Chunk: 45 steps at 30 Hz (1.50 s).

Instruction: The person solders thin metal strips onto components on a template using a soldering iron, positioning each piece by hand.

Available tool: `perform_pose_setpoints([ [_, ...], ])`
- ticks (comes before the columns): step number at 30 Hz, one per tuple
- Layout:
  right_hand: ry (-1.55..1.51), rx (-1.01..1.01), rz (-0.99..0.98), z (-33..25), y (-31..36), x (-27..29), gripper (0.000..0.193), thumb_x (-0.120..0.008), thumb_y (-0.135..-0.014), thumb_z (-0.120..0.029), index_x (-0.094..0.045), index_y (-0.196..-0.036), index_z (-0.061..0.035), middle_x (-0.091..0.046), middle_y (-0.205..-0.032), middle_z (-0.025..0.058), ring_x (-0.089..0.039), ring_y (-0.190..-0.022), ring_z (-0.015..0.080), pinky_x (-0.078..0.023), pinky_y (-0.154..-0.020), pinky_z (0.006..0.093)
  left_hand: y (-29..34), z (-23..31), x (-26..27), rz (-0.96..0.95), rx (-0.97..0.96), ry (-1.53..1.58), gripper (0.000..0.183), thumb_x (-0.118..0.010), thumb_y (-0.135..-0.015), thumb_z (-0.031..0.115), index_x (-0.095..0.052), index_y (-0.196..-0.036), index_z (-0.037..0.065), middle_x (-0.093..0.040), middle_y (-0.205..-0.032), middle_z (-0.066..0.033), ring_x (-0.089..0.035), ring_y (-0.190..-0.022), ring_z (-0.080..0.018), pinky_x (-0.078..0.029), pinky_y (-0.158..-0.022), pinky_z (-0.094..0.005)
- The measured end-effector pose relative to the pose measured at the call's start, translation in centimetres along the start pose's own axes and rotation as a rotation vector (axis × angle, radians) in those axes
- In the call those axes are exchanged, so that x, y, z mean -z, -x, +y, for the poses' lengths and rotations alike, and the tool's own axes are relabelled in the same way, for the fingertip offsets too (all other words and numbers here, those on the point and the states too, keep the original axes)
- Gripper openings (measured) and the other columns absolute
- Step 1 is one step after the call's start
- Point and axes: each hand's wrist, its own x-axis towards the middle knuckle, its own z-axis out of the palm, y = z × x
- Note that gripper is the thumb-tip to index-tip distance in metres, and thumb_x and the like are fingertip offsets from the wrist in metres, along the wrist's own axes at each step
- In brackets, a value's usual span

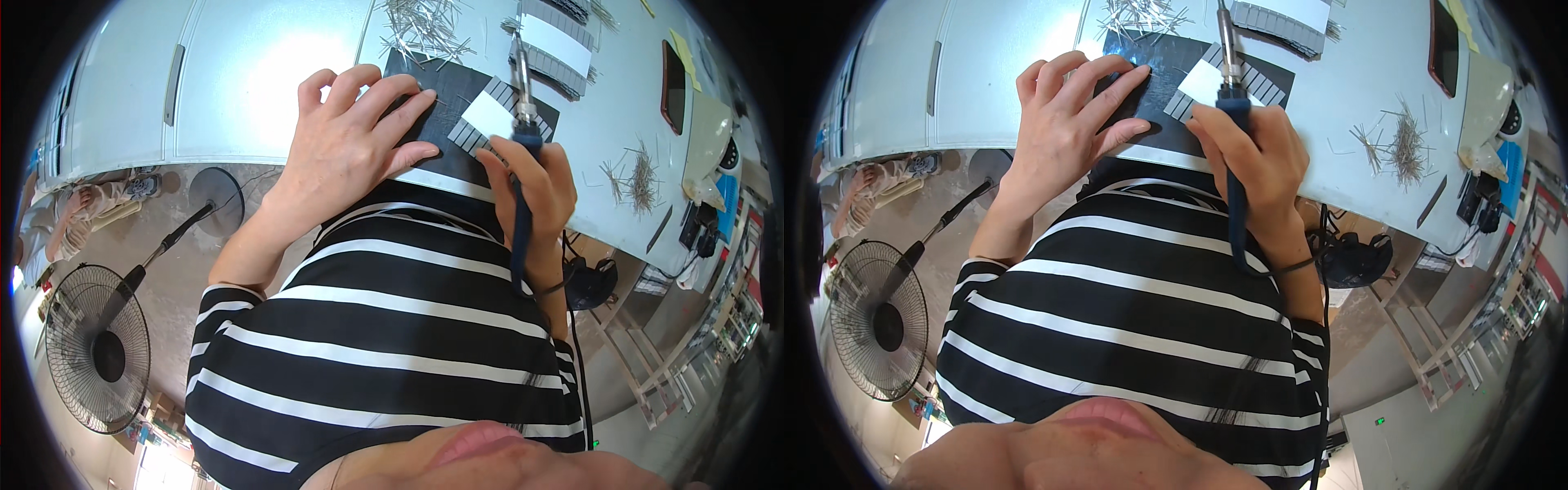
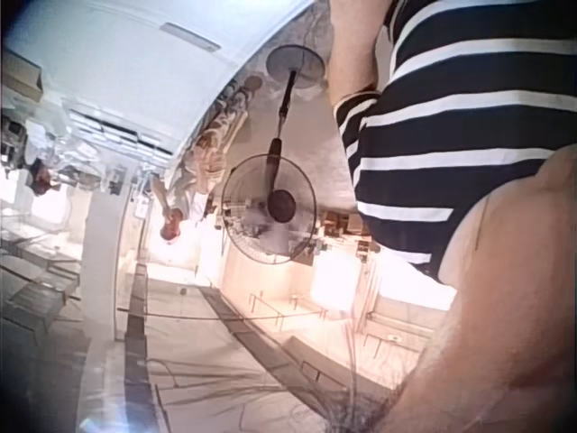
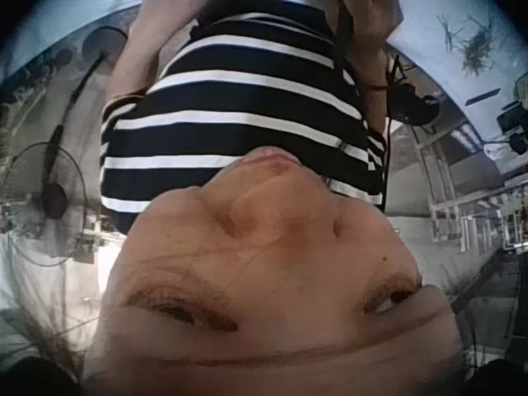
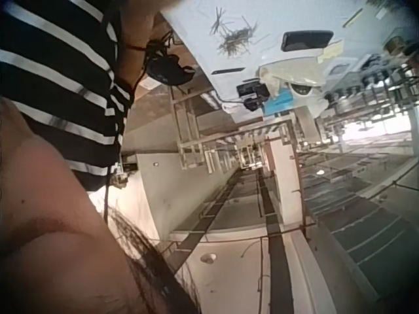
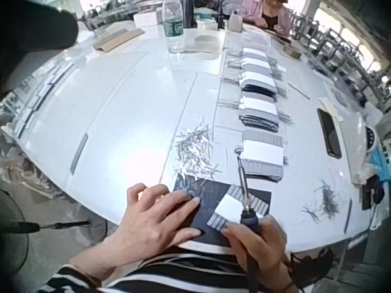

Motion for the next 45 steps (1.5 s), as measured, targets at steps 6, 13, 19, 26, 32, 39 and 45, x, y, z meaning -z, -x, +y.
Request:
perform_pose_setpoints([
  [6,0.133,0.115,-0.145,0.8,-0.1,0.4,0.043,-0.084,-0.069,-0.010,-0.070,-0.110,-0.0168,-0.044,-0.073,0.0003,-0.048,-0.061,0.0160,-0.038,-0.049,0.0292,0.3,0.6,0.2,-0.020,0.022,0.037,0.051,-0.068,-0.084,0.049,-0.068,-0.121,0.015,-0.059,-0.117,-0.0018,-0.047,-0.109,-0.0235,-0.029,-0.096,-0.0408],
  [13,0.053,0.130,-0.146,1.4,-0.4,2.3,0.044,-0.084,-0.072,-0.015,-0.068,-0.113,-0.0144,-0.050,-0.074,0.0018,-0.050,-0.060,0.0157,-0.040,-0.048,0.0273,0.7,1.1,-0.1,-0.012,0.038,0.045,0.053,-0.066,-0.085,0.051,-0.067,-0.123,0.014,-0.059,-0.119,-0.0027,-0.046,-0.109,-0.0238,-0.029,-0.096,-0.0404],
  [19,-0.337,-0.092,0.075,1.2,1.6,2.8,0.033,-0.075,-0.087,-0.016,-0.062,-0.110,0.0036,-0.061,-0.080,0.0052,-0.053,-0.060,0.0091,-0.045,-0.052,0.0222,0.9,1.3,0.1,-0.017,0.054,0.029,0.053,-0.065,-0.085,0.052,-0.066,-0.124,0.015,-0.058,-0.123,-0.0010,-0.046,-0.111,-0.0223,-0.028,-0.096,-0.0396],
  [26,-0.652,-0.511,0.213,-1.6,0.6,3.8,0.027,-0.072,-0.084,-0.001,-0.054,-0.104,0.0032,-0.062,-0.083,0.0092,-0.057,-0.068,0.0081,-0.044,-0.062,0.0185,2.0,1.9,-0.3,0.042,0.059,0.006,0.049,-0.066,-0.085,0.048,-0.067,-0.117,0.012,-0.059,-0.117,-0.0005,-0.048,-0.108,-0.0203,-0.026,-0.096,-0.0408],
  [32,-0.668,-0.647,0.297,-2.3,-0.6,3.0,0.025,-0.065,-0.081,0.003,-0.052,-0.103,0.0041,-0.056,-0.082,0.0071,-0.048,-0.066,0.0066,-0.038,-0.062,0.0192,1.6,2.1,-0.5,0.028,0.063,-0.065,0.054,-0.066,-0.084,0.054,-0.066,-0.124,0.017,-0.058,-0.119,0.0015,-0.047,-0.107,-0.0199,-0.027,-0.094,-0.0380],
  [39,-0.739,-0.646,0.324,-2.5,-1.0,2.9,0.026,-0.064,-0.076,0.003,-0.050,-0.098,0.0025,-0.054,-0.081,0.0092,-0.050,-0.071,0.0111,-0.040,-0.070,0.0233,1.8,2.0,-0.8,0.061,0.045,-0.094,0.054,-0.067,-0.083,0.056,-0.067,-0.122,0.018,-0.059,-0.115,0.0026,-0.047,-0.104,-0.0189,-0.027,-0.093,-0.0374],
  [45,-0.562,-0.466,0.226,-0.9,0.0,3.0,0.027,-0.072,-0.078,0.005,-0.051,-0.095,0.0009,-0.059,-0.077,0.0066,-0.051,-0.062,0.0058,-0.039,-0.056,0.0180,1.8,1.9,-1.0,0.105,0.004,-0.085,0.053,-0.068,-0.082,0.056,-0.069,-0.119,0.018,-0.061,-0.111,0.0026,-0.047,-0.102,-0.0186,-0.027,-0.091,-0.0366],
])
